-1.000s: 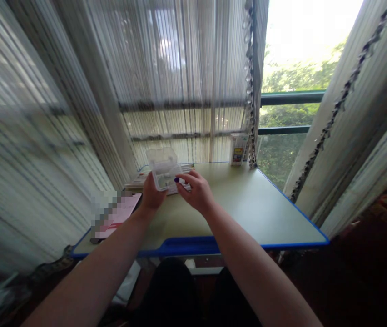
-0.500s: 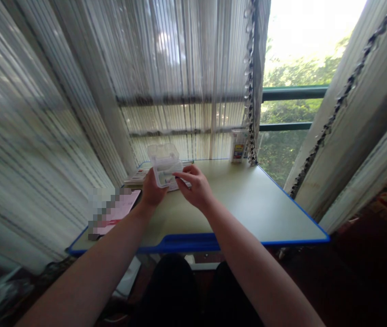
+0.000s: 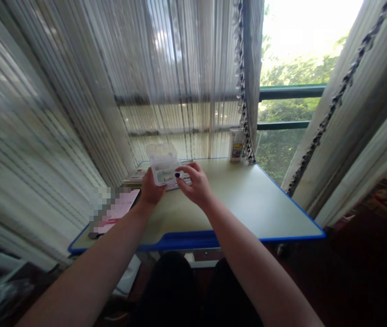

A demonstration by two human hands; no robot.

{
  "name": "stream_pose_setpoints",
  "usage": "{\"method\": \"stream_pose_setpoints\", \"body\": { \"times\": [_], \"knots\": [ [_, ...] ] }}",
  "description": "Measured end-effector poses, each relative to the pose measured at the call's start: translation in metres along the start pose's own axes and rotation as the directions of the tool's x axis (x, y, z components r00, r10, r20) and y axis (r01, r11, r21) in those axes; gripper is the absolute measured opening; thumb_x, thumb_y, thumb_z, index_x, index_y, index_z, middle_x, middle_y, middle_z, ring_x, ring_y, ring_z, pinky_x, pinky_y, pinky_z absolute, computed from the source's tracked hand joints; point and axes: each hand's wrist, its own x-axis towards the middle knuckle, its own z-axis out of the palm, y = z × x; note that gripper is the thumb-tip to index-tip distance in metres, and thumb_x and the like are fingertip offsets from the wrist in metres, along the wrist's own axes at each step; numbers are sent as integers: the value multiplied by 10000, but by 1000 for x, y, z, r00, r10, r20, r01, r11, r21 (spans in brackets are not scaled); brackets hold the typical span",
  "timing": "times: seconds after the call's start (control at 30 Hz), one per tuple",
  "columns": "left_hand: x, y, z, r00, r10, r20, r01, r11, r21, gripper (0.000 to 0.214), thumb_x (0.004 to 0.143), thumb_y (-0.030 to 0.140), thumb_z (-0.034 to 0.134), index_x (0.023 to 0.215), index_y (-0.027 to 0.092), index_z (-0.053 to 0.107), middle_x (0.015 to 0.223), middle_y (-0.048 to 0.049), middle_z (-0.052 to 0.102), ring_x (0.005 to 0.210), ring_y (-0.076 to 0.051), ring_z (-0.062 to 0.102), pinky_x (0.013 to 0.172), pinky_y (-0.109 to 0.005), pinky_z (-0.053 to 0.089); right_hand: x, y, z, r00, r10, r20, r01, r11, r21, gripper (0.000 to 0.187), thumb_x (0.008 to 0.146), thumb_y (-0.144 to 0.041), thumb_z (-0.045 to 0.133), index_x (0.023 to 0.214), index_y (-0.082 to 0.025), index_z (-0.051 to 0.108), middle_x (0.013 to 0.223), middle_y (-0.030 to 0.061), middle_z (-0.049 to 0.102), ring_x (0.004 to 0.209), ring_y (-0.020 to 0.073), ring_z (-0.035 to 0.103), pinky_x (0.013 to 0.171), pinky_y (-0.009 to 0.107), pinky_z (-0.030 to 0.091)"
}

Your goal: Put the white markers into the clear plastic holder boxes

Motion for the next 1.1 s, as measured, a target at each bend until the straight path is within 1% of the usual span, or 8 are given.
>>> {"method": "stream_pose_setpoints", "body": {
  "times": [0.17,0.5,0.63,0.73,0.83,0.93,1.0,1.1],
  "knots": [
    [0,-6,1,999,-17,34,16,1000,23,459,701,206,644,1135,169,499,1100,-152,658,1101,-325,629,945,-471,519,1,4,1,999,18,30,-18,1000,-9,150,808,-221,624,925,-215,717,904,27,523,680,109,467,616,264,458],
    [4,-14,-7,998,29,63,-31,999,25,634,584,39,607,1188,198,498,1252,-148,624,1393,-377,437,1182,-587,282,0,12,2,994,46,96,-46,999,-3,179,805,-248,632,960,-194,703,925,20,530,605,73,436,582,241,438],
    [6,-16,-6,999,-11,46,10,1000,9,591,648,99,666,1199,211,481,1319,-169,595,1429,-384,387,1181,-594,269,2,24,1,993,122,-8,-122,992,-40,226,856,-243,539,1023,-195,683,896,23,567,685,120,509,681,274,482],
    [6,-18,-3,999,-37,9,37,999,-21,534,708,150,666,1206,204,482,1351,-186,573,1409,-357,421,1180,-563,294,2,37,0,964,258,-69,-267,935,-232,325,855,-154,445,1074,-181,683,944,64,623,835,183,570,843,352,501],
    [5,-20,0,998,-59,18,59,998,-36,490,752,187,637,1215,208,477,1356,-183,567,1334,-323,502,1147,-545,360,-3,43,2,919,343,191,-206,835,-510,396,829,-104,484,1139,-204,708,1197,115,653,1093,249,556,1020,404,441],
    [3,-20,2,996,-80,37,81,996,-30,457,756,194,629,1188,205,481,1308,-186,589,1278,-330,541,1087,-557,419,-9,42,6,806,386,449,-47,797,-602,462,877,-127,479,1288,-244,653,1403,60,594,1278,261,468,1114,416,371],
    [1,-20,2,998,-63,26,64,998,-27,442,738,166,618,1161,183,489,1253,-194,611,1241,-334,565,1084,-556,418,-11,41,7,762,398,511,-6,793,-609,474,909,-152,456,1352,-221,607,1445,53,568,1323,257,436,1137,419,347],
    [1,-18,-1,999,-51,3,51,998,-32,472,699,152,633,1150,172,494,1177,-176,636,1189,-335,594,1081,-555,417,-11,39,5,761,411,502,5,771,-637,458,911,-167,470,1343,-207,616,1424,64,583,1308,263,451,1133,413,348]
  ]
}}
